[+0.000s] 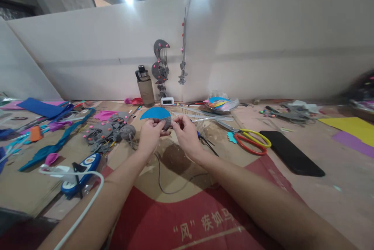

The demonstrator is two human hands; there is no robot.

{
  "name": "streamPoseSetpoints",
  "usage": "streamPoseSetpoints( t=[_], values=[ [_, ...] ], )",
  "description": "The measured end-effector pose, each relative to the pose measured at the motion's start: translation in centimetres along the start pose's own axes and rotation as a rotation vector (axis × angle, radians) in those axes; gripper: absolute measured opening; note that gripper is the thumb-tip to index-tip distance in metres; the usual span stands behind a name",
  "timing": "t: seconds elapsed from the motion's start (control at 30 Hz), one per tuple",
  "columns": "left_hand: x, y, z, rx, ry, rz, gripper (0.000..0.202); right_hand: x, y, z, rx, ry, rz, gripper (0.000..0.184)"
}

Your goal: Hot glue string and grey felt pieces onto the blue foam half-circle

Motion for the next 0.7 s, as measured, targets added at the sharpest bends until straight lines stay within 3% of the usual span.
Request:
streamPoseSetpoints(
  t=[0.17, 0.7],
  values=[
    [0.18, -0.27, 0.08, -0.067, 0.075, 0.209, 0.014, 0.62, 0.03, -0.28, 0.009, -0.022, 0.031, 0.008],
    [0.49, 0.0, 0.12, -0.039, 0.057, 0.224, 0.015, 0.69, 0.41, -0.46, 0.016, -0.048, 0.08, 0.011]
  ],
)
Point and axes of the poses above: each hand's wrist, its own z-axis away from the middle knuckle, its own y-axis out of the back of the hand, x = y × z, the point moved 1 cm from there along -z, towards the middle knuckle, and after that the axes turned 12 degrees about z, right-handed, at the moved point
